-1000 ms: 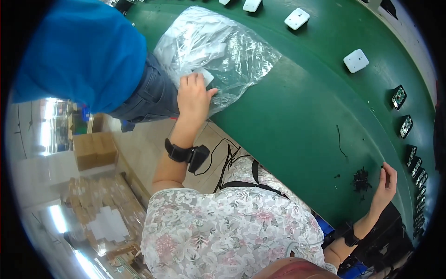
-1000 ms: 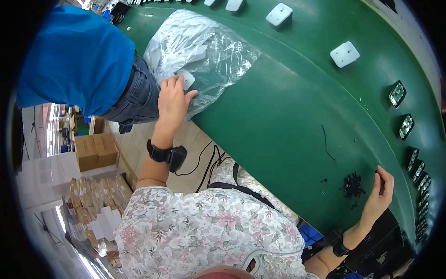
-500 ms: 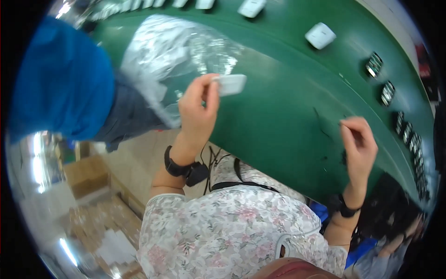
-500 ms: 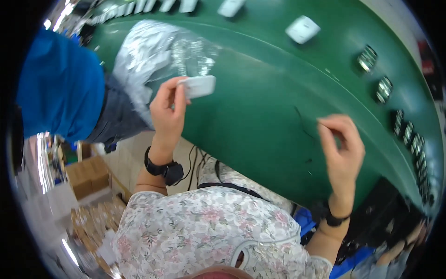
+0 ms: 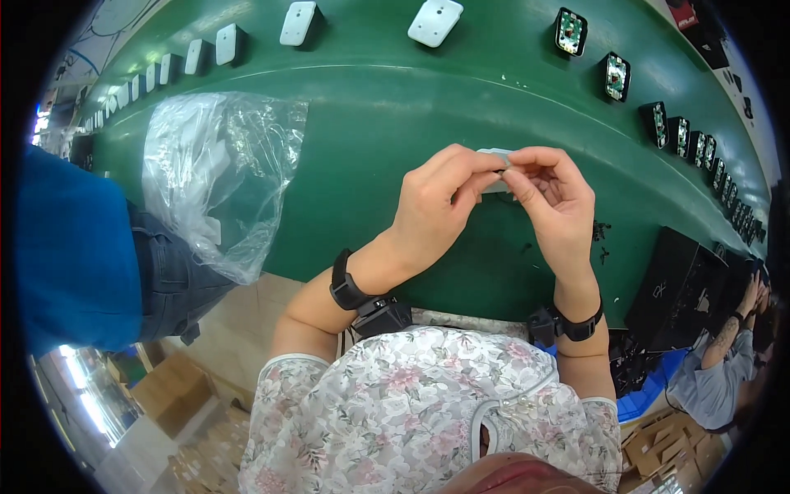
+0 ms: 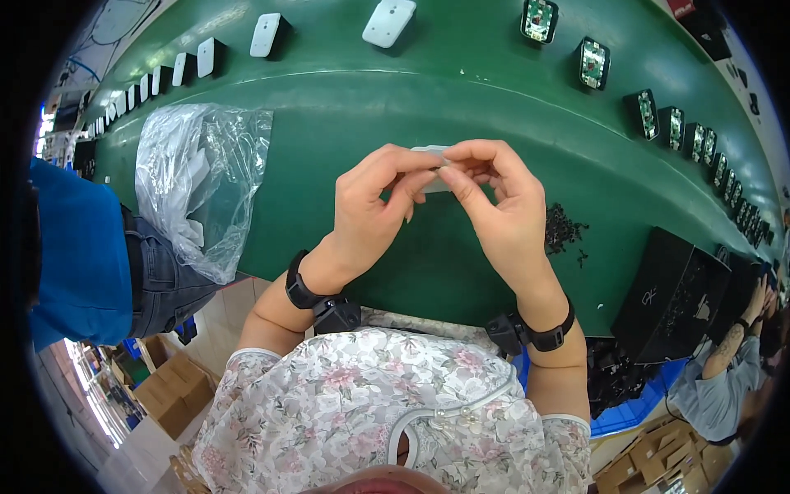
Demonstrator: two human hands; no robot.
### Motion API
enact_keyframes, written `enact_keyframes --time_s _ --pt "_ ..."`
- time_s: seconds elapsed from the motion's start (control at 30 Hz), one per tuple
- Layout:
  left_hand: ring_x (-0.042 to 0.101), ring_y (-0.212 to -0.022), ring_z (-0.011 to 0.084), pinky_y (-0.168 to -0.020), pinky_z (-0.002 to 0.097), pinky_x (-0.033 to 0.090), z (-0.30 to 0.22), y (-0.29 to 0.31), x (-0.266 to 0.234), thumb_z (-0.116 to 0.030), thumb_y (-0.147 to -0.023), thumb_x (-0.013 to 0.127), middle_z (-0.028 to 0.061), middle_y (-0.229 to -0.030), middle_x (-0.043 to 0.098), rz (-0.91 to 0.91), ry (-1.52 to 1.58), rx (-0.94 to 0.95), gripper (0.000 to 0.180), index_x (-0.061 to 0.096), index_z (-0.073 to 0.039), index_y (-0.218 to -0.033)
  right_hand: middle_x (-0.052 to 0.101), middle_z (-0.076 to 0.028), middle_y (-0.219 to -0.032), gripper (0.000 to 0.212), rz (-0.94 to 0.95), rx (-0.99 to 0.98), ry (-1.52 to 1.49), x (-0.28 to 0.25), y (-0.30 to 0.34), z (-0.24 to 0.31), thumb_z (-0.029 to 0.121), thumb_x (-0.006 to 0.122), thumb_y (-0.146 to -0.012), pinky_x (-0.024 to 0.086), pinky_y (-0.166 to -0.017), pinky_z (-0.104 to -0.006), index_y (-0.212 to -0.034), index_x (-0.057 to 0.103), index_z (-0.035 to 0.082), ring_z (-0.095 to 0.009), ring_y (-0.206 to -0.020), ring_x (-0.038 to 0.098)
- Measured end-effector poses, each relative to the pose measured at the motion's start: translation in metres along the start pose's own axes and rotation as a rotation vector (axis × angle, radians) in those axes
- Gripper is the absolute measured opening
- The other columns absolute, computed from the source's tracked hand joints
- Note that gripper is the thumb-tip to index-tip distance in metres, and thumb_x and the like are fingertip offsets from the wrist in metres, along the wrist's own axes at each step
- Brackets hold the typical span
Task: The person assembles electronic devices by picking up a white plastic base, inserting a small black component, and pressing a black housing over the assembly. The completed unit is then placed on the green workbench alongside other devices.
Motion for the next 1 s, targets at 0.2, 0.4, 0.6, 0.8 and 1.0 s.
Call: enact_keyframes --time_s 0.2,0.4,0.6,0.8,1.0 --pt "0.061 -0.066 0.0117 -0.052 0.0211 0.048 0.005 0.003 0.0 0.006 -0.087 0.058 0.0087 -0.086 0.061 0.057 0.022 0.015 0.022 0.063 -0.001 -0.108 0.056 -0.002 -0.087 0.006 0.052 -0.112 0.327 0.0 -0.001 0.012 -0.001 0.065 -0.084 0.042 -0.065 -0.0216 -0.089 0.062 -0.002 -0.008 -0.073 0.05" --pt "0.062 -0.083 0.017 -0.071 0.0266 0.055 0.029 0.009 0.01 0.006 -0.091 0.054 0.0129 -0.104 0.059 0.102 0.475 -0.384 0.039 0.042 0.004 -0.128 0.053 -0.002 -0.081 0.008 0.065 -0.241 0.556 0.008 0.0 0.027 -0.001 0.067 -0.081 0.035 -0.056 -0.0214 -0.085 0.06 0.0 -0.007 -0.066 0.045" --pt "0.063 -0.078 0.0142 -0.07 0.0266 0.058 0.028 0.011 0.008 0.005 -0.088 0.057 0.0108 -0.095 0.061 0.033 0.482 -0.343 0.024 0.051 0.005 -0.111 0.05 0.0 -0.076 0.008 0.041 -0.213 0.543 0.006 -0.001 0.02 -0.002 0.066 -0.081 0.032 -0.055 -0.0205 -0.082 0.058 0.001 -0.007 -0.063 0.043" --pt "0.061 -0.078 0.0129 -0.063 0.0253 0.053 0.025 0.013 0.003 0.001 -0.088 0.061 0.0084 -0.095 0.06 0.01 0.338 -0.235 0.018 0.055 0.001 -0.105 0.048 0.0 -0.074 0.011 0.0 -0.228 0.579 0.014 0.003 0.02 -0.001 0.067 -0.08 0.032 -0.054 -0.0214 -0.08 0.057 0.002 -0.007 -0.062 0.042" --pt "0.057 -0.079 0.0101 -0.061 0.0211 0.046 0.019 0.013 -0.003 0.003 -0.09 0.059 0.0081 -0.097 0.056 0.041 0.327 -0.181 0.022 0.049 0.001 -0.109 0.05 0.001 -0.083 0.016 -0.18 -0.287 0.524 0.003 0.006 0.028 0.006 0.072 -0.079 0.033 -0.057 -0.0202 -0.085 0.058 0.004 -0.006 -0.067 0.041"
Point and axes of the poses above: each hand's wrist, its own y-axis away from the middle knuckle, its own x-axis out of the palm, z = x × y, the point moved 9 cm from there along -y, towards the middle knuckle
